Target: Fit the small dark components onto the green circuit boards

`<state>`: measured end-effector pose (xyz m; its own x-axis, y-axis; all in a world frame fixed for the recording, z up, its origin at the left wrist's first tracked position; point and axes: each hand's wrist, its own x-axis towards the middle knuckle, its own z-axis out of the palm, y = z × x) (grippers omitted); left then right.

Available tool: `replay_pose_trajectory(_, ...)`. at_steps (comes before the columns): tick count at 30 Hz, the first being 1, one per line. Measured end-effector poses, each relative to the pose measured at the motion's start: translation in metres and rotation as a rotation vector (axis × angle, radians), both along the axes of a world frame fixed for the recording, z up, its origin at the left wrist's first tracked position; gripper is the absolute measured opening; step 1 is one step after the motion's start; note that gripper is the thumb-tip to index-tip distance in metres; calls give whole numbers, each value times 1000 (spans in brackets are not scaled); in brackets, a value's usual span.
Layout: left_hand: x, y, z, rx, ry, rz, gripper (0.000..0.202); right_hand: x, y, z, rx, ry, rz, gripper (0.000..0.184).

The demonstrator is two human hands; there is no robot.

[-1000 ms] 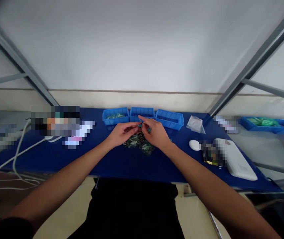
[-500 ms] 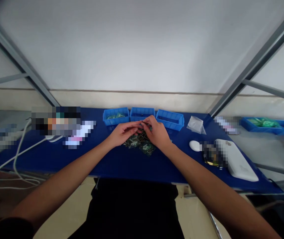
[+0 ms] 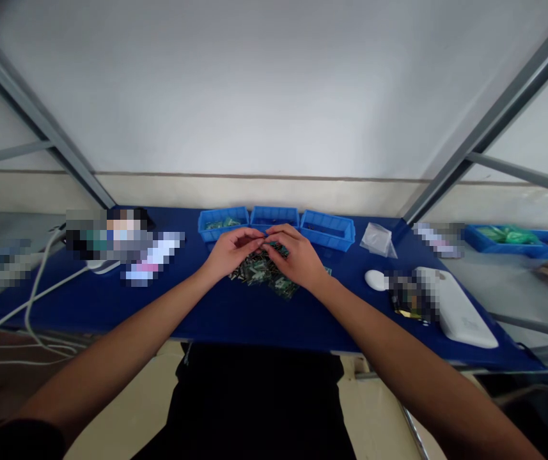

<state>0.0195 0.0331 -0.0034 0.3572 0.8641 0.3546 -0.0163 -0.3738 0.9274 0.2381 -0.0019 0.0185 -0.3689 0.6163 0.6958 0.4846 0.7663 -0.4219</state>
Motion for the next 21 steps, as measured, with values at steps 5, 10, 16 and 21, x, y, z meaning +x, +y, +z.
replay_pose_trajectory(5, -2, -1, 1, 71, 141, 88, 22, 1, 1, 0, 2, 18, -23, 15)
replay_pose_trajectory(10, -1, -6, 5, 124, 209, 144, 19, 1, 3, -2, -55, -23, -34, 12)
replay_pose_trajectory(16, 1, -5, 1, 77, 38, 79, 34, 1, 5, -9, -140, 11, -56, 6)
replay_pose_trajectory(21, 4, -7, 2, 48, -16, -25, 40, 0, 7, -12, -237, 95, -29, 6)
